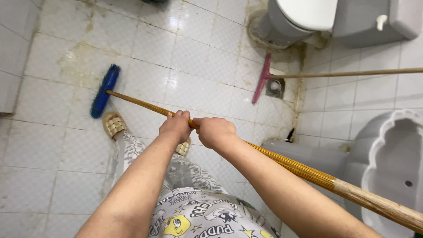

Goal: Scrubbing the bathroom floor with a long-handled brush.

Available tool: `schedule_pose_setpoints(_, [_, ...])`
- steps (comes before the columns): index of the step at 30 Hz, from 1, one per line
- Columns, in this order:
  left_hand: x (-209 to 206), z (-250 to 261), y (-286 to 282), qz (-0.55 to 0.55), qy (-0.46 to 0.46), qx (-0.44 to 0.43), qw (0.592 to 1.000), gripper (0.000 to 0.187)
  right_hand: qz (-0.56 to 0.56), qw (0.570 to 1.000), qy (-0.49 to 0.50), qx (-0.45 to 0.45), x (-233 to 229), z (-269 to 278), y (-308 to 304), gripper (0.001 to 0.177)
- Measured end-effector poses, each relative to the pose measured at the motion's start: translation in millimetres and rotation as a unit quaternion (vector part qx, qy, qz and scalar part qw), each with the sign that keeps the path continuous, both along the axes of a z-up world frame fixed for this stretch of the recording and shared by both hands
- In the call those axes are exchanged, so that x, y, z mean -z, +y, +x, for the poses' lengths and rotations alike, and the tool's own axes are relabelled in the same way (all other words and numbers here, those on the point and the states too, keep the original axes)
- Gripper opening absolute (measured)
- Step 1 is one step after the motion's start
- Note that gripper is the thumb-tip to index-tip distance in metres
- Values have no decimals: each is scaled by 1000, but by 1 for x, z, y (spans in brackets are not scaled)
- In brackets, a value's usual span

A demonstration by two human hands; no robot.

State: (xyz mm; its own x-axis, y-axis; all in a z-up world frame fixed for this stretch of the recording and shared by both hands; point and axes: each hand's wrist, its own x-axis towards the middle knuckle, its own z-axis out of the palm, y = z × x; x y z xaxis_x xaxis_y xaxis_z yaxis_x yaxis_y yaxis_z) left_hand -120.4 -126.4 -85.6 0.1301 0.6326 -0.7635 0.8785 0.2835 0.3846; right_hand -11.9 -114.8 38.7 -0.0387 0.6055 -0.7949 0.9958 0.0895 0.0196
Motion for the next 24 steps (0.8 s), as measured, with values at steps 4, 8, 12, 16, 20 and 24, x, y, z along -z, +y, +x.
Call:
schedule_pose_setpoints(4, [-4,43,-13,23,-15,14,1000,38,3,1000,-13,-4,-8,40,-16,34])
schedule_pose_setpoints(8, [-18,79,-17,34,-40,35,998,42,-3,999,-47,15,-20,73,-20,41])
schedule_pose_setpoints(12, [-13,114,-19,63,-74,60,993,40,-20,996,-74,35,-42,98,-18,42])
schedule_pose_setpoints(16, [-29,138,-23,76,-98,61,990,41,-14,994,-97,53,-61,115,-20,41])
schedule_pose_setpoints(20, [-43,157,-24,79,-108,57,989,37,-27,989,-129,73,-78,126,-21,41])
schedule_pose_setpoints(24, [-63,165,-24,103,-53,20,993,27,-7,991,-128,44,-86,130,-17,45])
